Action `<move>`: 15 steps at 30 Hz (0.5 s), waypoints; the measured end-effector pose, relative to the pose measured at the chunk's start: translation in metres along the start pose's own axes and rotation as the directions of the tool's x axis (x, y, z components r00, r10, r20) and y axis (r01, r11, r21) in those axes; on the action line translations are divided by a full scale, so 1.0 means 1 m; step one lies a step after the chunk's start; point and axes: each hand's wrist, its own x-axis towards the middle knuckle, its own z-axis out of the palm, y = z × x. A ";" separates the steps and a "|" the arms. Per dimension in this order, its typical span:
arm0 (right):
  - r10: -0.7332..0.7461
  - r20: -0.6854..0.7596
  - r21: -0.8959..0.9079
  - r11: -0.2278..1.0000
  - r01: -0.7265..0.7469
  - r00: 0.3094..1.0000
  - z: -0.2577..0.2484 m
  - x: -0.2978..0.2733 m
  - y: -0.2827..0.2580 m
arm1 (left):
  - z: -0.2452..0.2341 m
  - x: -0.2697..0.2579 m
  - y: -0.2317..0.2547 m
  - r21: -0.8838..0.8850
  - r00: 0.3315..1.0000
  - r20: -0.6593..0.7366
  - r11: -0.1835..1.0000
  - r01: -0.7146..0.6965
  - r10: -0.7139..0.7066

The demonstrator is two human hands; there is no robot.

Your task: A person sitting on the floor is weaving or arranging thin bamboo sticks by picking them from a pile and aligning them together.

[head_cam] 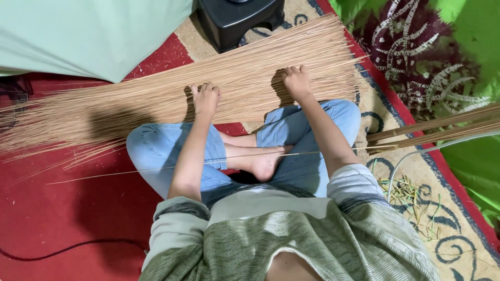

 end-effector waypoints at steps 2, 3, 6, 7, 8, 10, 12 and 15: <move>0.002 -0.002 -0.008 1.000 -0.002 1.000 -0.001 -0.002 -0.002 | 0.011 -0.002 -0.003 0.044 0.996 -0.070 0.998 -0.047 0.050; 0.003 -0.001 -0.014 1.000 -0.003 1.000 -0.002 -0.003 -0.004 | 0.016 -0.005 -0.005 0.091 0.986 -0.133 0.992 -0.089 0.101; -0.020 -0.033 -0.060 0.998 0.018 0.999 0.010 -0.008 -0.004 | 0.001 -0.010 0.000 0.206 0.930 -0.301 0.967 -0.151 0.210; -0.018 -0.036 -0.061 0.998 0.016 0.999 -0.001 -0.009 -0.005 | -0.004 -0.010 0.001 0.209 0.929 -0.303 0.966 -0.152 0.212; -0.027 -0.084 -0.085 0.996 0.019 0.996 -0.013 -0.011 -0.005 | -0.009 -0.011 0.001 0.203 0.925 -0.327 0.970 -0.132 0.195; -0.032 -0.134 -0.110 0.994 0.018 0.990 -0.037 -0.011 -0.002 | -0.008 -0.010 -0.001 0.199 0.918 -0.352 0.973 -0.115 0.181; -0.048 -0.320 -0.090 0.996 0.020 0.946 -0.063 -0.013 0.002 | 0.002 -0.009 -0.006 0.116 0.960 -0.280 0.993 0.035 -0.001; -0.007 -0.435 -0.065 0.998 -0.023 0.900 -0.058 -0.015 0.011 | -0.049 -0.018 0.016 0.034 0.983 -0.135 0.991 0.126 -0.120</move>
